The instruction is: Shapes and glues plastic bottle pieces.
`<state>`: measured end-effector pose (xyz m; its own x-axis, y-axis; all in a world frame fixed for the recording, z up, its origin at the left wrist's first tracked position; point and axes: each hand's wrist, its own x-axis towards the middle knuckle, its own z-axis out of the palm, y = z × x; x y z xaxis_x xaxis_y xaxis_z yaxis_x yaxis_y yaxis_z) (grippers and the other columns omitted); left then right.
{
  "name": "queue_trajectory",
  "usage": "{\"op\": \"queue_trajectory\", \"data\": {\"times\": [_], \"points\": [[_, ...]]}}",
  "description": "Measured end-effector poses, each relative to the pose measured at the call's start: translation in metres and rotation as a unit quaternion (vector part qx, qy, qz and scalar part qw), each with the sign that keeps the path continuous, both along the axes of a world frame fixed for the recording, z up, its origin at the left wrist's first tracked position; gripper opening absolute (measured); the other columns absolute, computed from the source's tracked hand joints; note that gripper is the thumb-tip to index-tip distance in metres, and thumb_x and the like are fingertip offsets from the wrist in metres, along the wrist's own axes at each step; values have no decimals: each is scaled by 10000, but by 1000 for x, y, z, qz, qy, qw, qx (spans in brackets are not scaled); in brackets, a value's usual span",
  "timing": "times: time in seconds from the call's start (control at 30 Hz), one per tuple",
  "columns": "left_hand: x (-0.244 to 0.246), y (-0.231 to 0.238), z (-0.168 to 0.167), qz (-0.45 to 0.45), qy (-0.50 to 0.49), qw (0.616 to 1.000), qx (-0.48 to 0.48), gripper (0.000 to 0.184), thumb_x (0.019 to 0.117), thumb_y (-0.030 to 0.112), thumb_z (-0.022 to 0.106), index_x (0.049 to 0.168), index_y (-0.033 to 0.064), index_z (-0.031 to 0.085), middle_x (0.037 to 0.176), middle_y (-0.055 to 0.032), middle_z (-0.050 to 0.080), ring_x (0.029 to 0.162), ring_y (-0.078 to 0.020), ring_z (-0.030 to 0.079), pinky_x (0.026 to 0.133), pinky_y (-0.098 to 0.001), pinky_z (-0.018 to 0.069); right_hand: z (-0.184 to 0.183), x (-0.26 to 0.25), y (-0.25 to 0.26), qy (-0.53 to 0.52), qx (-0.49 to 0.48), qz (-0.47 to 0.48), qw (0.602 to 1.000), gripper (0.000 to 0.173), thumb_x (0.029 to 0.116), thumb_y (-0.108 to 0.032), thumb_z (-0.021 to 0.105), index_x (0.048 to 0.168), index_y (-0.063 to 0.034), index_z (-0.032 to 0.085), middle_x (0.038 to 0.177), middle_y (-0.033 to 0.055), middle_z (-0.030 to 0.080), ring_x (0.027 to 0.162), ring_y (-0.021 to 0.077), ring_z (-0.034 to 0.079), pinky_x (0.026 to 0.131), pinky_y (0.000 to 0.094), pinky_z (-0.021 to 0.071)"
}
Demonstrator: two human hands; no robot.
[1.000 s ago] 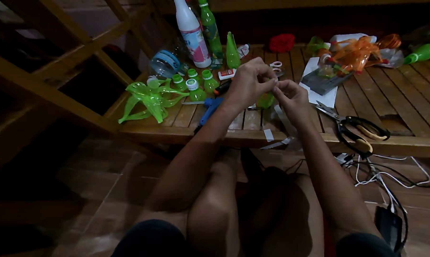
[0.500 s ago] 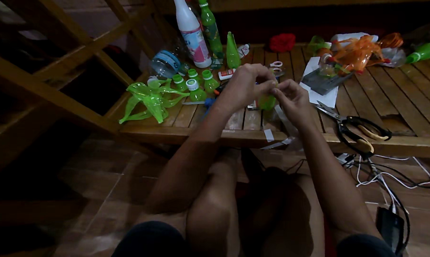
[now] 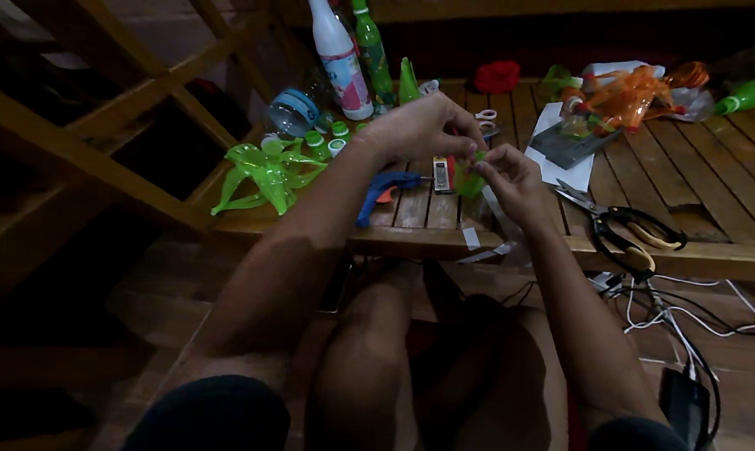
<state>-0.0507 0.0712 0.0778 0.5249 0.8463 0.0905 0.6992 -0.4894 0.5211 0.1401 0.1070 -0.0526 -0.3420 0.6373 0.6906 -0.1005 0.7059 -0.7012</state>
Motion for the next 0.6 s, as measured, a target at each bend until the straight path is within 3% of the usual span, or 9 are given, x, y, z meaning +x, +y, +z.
{"op": "queue_trajectory", "data": {"times": [0.23,0.6], "points": [[-1,3,-6,-22,5,998,57,130,1001,114,652,1074,69,750,937,-8,727,809,-18,671,802,-203,562,-1,-1,2,4,12,1,1000,81,984,-55,627,1008,21,644,960,21,697,887,2,659,825,194,554],[-7,12,-11,-118,58,974,184,163,994,127,647,1081,41,756,971,-86,731,887,-116,689,847,-273,553,-1,-1,2,0,17,1,1000,81,980,-52,623,1005,24,637,930,2,684,871,-18,643,830,186,541]]}}
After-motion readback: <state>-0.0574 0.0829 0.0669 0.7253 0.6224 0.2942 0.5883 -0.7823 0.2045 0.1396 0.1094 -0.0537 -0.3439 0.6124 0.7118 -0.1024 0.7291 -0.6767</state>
